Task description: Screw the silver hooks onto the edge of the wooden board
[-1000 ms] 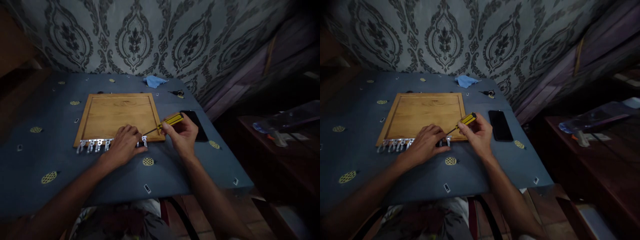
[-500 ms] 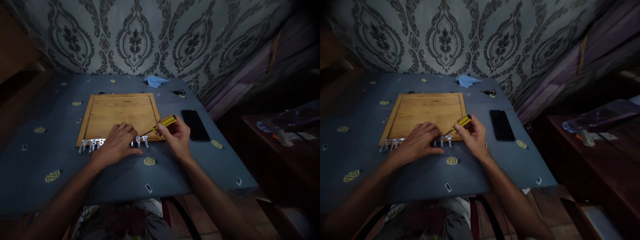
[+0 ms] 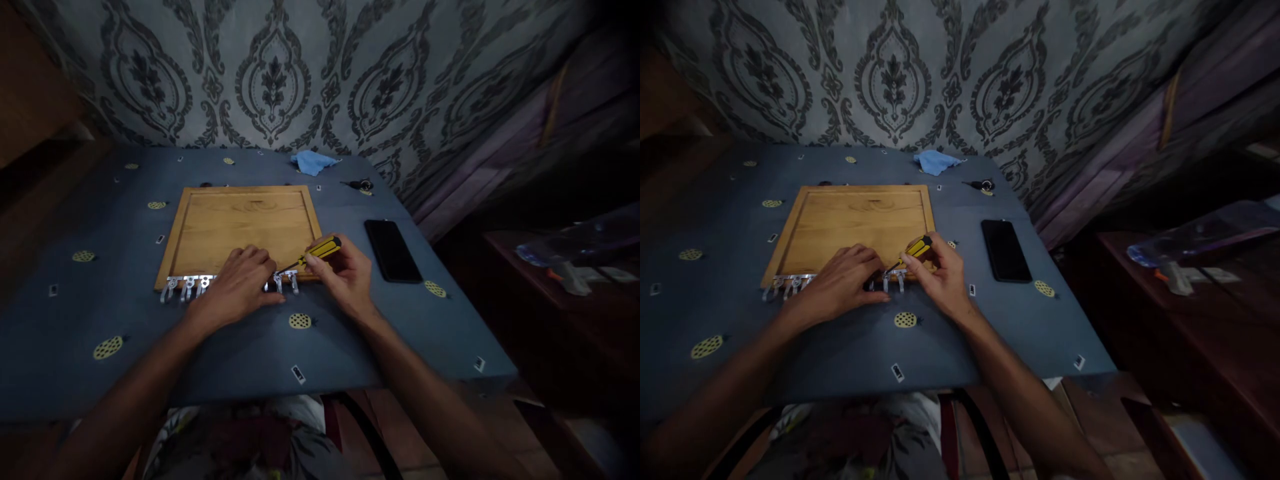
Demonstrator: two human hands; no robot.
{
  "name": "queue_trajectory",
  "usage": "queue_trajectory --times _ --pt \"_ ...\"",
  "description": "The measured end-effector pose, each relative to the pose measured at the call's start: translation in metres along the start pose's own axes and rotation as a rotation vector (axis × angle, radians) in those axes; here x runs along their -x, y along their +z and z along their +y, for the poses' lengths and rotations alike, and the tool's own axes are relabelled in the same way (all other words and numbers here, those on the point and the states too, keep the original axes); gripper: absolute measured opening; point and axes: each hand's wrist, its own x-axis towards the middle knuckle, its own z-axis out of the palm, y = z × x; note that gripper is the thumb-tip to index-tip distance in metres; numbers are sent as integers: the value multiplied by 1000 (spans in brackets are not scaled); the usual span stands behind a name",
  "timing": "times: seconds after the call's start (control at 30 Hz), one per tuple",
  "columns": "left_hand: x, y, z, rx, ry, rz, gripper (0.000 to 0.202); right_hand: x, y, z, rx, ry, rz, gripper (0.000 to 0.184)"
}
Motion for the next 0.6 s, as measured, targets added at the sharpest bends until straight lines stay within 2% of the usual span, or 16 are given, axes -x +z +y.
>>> queue_trajectory --times 0.23,0.37,0.6 --pt "0 2 0 -18 11 10 40 -1 -1 -3 88 -68 -59 25" --pt "-1 2 1 -25 9 6 43 -4 5 -10 134 -94 -96 29" --pt "-1 3 2 -14 11 9 46 -16 19 -10 119 -41 -103 36"
